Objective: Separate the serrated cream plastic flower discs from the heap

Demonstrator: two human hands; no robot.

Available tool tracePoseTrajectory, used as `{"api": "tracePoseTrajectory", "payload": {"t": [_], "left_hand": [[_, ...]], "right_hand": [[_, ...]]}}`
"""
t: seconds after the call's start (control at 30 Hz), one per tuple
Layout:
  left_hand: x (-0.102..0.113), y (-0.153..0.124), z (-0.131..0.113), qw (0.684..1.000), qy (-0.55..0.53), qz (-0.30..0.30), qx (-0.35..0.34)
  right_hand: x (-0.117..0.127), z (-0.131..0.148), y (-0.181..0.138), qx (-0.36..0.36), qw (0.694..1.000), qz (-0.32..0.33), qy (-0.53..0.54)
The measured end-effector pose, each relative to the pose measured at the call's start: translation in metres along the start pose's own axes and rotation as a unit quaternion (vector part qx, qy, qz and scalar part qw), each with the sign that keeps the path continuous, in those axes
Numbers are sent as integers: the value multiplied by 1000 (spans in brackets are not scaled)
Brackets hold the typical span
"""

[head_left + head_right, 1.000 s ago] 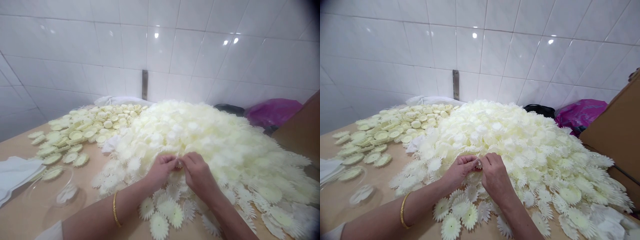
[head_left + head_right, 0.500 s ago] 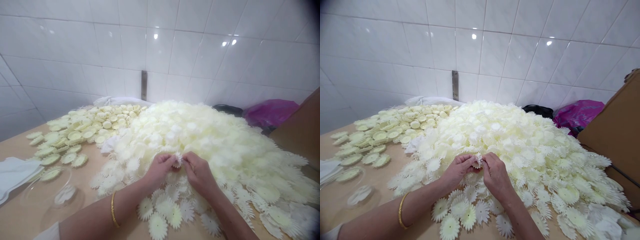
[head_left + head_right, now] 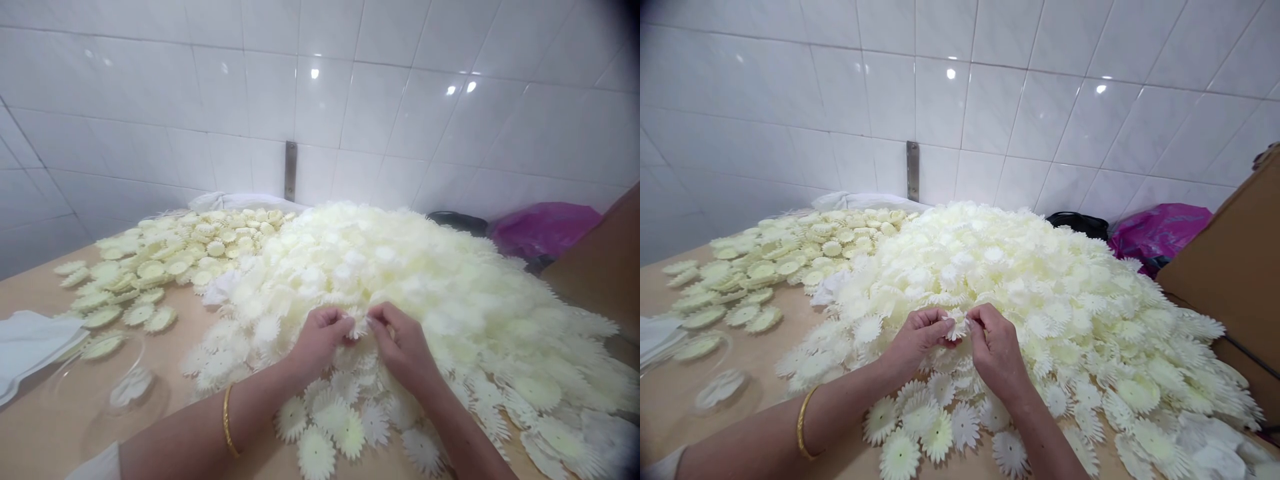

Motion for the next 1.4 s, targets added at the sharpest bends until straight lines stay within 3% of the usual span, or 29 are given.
{"api": "tracePoseTrajectory", "payload": {"t": [0.17,0.3,0.53,0.67,0.77,0.87,0.97,1.2,1.4], "left_hand": [[-4,-3,-6,999,-10,20,-26],[-9,-7,-9,998,-38,41,-31],[0,-3,-3,999,-43,11,-29],[2,1,1,998,-61,8,-18],[3,2,2,997,-78,-5,4],[3,3,3,996,-93,0,7],[3,3,2,996,-83,14,-7],[0,2,0,997,-68,7,18],[0,2,4,997,-57,58,3]], "right_hand": [[-1,-3,-3,-38,995,-92,-28],[1,0,-3,-24,983,-162,-80],[39,-22,11,-67,927,-330,-167],[41,-16,11,-7,921,-354,-161],[28,2,5,77,948,-283,-126],[12,16,0,109,987,-114,-37],[3,19,-2,101,995,2,27],[2,12,-1,102,994,32,-13],[0,11,-2,129,989,26,-65]]}}
Point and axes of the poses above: each hand's wrist, its own y-axis towards the middle knuckle, its own x-axis out of the back of the hand, z = x × y, the point moved 2 cm from there along y, towards the middle knuckle, and after that the axes turned 13 degrees about -z, right-handed, at the moved point
